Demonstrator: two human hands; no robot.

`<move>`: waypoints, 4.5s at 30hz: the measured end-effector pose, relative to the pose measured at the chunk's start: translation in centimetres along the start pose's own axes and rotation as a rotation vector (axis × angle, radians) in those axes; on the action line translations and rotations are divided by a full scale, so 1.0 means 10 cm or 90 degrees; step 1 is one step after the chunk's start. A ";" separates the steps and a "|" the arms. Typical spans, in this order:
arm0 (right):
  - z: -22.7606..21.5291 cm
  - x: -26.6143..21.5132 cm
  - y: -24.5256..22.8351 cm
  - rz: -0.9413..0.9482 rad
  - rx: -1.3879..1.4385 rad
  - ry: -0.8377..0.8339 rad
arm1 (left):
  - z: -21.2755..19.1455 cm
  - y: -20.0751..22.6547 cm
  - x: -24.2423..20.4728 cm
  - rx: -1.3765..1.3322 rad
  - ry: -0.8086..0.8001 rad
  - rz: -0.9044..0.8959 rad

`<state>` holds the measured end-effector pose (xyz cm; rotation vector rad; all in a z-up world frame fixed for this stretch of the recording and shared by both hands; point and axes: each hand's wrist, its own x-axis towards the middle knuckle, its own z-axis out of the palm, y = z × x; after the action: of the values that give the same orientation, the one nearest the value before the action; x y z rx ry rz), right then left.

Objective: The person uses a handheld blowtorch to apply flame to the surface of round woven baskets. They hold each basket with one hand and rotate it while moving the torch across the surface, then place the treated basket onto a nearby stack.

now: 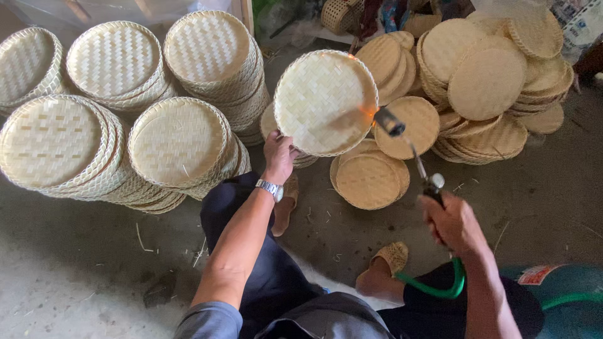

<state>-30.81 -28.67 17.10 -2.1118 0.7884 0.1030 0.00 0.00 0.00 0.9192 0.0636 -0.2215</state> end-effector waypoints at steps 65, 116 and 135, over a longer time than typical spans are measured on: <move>-0.03 -0.39 0.22 0.060 0.221 0.088 | 0.16 -0.61 -0.81 1.054 -0.427 0.433; 0.46 -0.44 -0.38 -0.018 0.169 -0.117 | 0.06 -0.14 -0.18 -0.097 -0.247 -0.069; 0.51 -0.55 -0.21 0.024 0.098 -0.155 | -0.16 -0.01 0.21 -0.352 -0.079 -0.035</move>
<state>-32.97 -21.14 17.23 -1.8958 0.6686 0.3046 2.08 0.86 -1.35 0.3519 0.0333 -0.2934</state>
